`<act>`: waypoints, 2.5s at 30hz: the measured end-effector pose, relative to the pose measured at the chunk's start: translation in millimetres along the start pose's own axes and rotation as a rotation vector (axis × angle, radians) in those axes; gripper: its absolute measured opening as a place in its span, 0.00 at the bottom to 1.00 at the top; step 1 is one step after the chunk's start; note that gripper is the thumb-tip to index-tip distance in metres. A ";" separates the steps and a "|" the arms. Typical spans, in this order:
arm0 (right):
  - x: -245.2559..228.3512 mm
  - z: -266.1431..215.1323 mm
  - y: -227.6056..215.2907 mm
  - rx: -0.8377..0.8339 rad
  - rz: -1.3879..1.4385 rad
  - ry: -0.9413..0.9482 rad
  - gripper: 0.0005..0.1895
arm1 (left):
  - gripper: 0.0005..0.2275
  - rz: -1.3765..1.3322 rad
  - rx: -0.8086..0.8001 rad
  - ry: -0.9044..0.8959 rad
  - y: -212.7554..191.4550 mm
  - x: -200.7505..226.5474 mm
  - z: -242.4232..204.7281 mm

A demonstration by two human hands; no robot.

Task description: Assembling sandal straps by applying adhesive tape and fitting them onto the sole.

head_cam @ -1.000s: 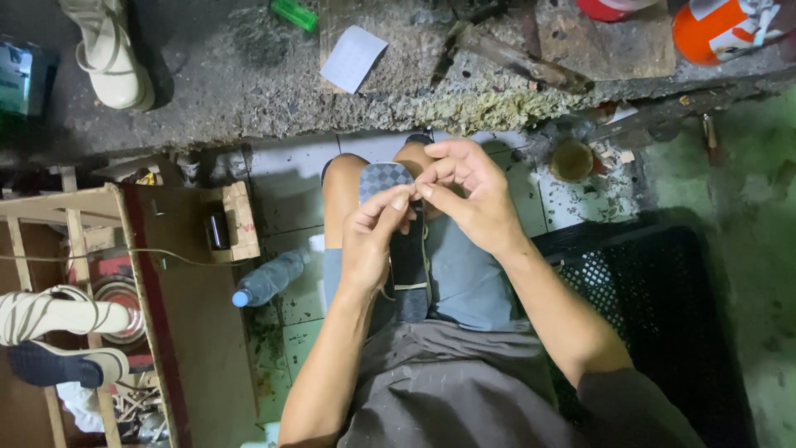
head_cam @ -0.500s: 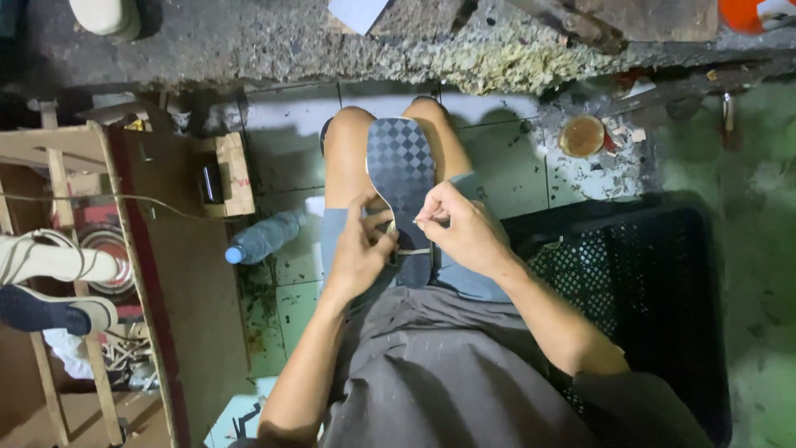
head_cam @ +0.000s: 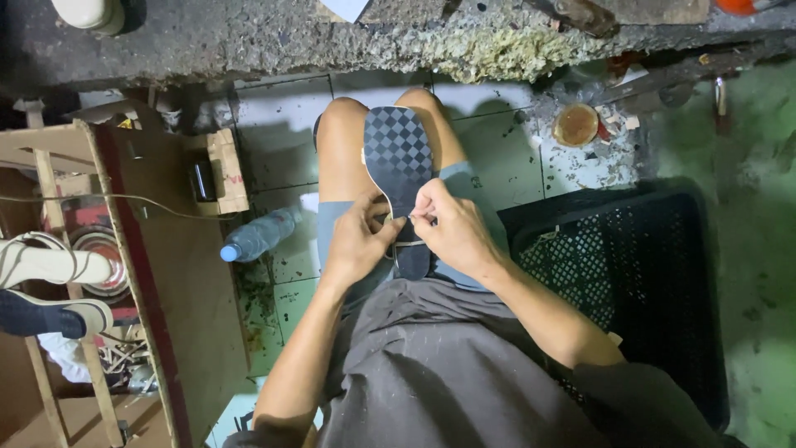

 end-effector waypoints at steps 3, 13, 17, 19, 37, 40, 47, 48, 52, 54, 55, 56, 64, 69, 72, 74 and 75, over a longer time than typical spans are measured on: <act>4.6 0.6 3.1 -0.001 -0.011 0.055 0.11 | 0.22 0.062 0.044 0.014 0.3 -10.5 3.0; 10.9 0.8 -15.0 0.065 0.010 0.140 0.13 | 0.22 0.053 0.044 0.002 -0.2 4.0 1.8; 29.5 6.8 -14.3 -0.033 0.234 0.256 0.17 | 0.18 -0.317 -0.045 -0.051 6.6 -9.5 15.3; 24.7 7.3 -16.1 -0.047 0.351 0.287 0.22 | 0.14 -0.363 -0.023 0.005 6.0 -16.1 21.0; 4.5 11.2 -86.9 0.393 0.538 -0.177 0.03 | 0.20 -1.062 -0.206 -0.131 47.6 -27.8 -5.3; -2.7 33.6 -70.0 0.028 0.750 -0.348 0.29 | 0.29 -1.283 -0.680 -0.123 72.6 -17.5 -21.3; -6.5 19.5 -48.3 -0.056 0.674 -0.170 0.16 | 0.34 -1.372 -0.331 -0.501 50.6 22.7 -36.6; -13.2 15.7 -53.4 -0.035 0.645 -0.184 0.17 | 0.30 -1.396 -0.171 -0.546 43.0 39.1 -43.5; -26.4 11.5 -61.6 0.071 0.571 -0.259 0.23 | 0.31 -1.275 -0.054 -0.594 52.2 37.2 -49.7; -45.2 5.8 -73.2 0.207 0.474 -0.502 0.14 | 0.32 -1.219 -0.058 -0.613 56.3 23.2 -48.5; -43.2 5.1 -77.8 0.206 0.474 -0.496 0.14 | 0.32 -1.218 -0.058 -0.619 57.4 28.9 -50.6; -41.5 4.5 -80.3 0.170 0.510 -0.488 0.12 | 0.33 -1.154 -0.068 -0.629 57.9 33.2 -52.8; -0.7 27.7 -94.8 0.028 0.538 -0.242 0.09 | 0.41 -0.825 -0.367 -0.419 33.8 25.7 -31.1; 18.7 29.9 -121.4 0.025 0.686 -0.219 0.34 | 0.32 -0.285 -0.285 0.229 -66.9 12.3 -16.9; -2.1 23.4 -96.0 -0.073 0.243 -0.544 0.23 | 0.31 0.133 -0.158 0.530 -91.9 44.5 -17.6; -9.4 25.7 -79.7 -0.061 0.099 -0.677 0.20 | 0.29 0.289 -0.108 0.600 -87.4 44.8 -9.8; -14.9 23.7 -69.5 -0.055 -0.042 -0.805 0.18 | 0.27 0.447 -0.055 0.660 -85.3 45.2 -8.3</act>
Point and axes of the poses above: each hand's wrist, its own z-axis towards the middle knuckle, its own y-axis out of the palm, x = y × z, the point moved 5 cm from there along z, towards the middle knuckle, and after that the axes turned 5 degrees about x, right-handed, at the moved point
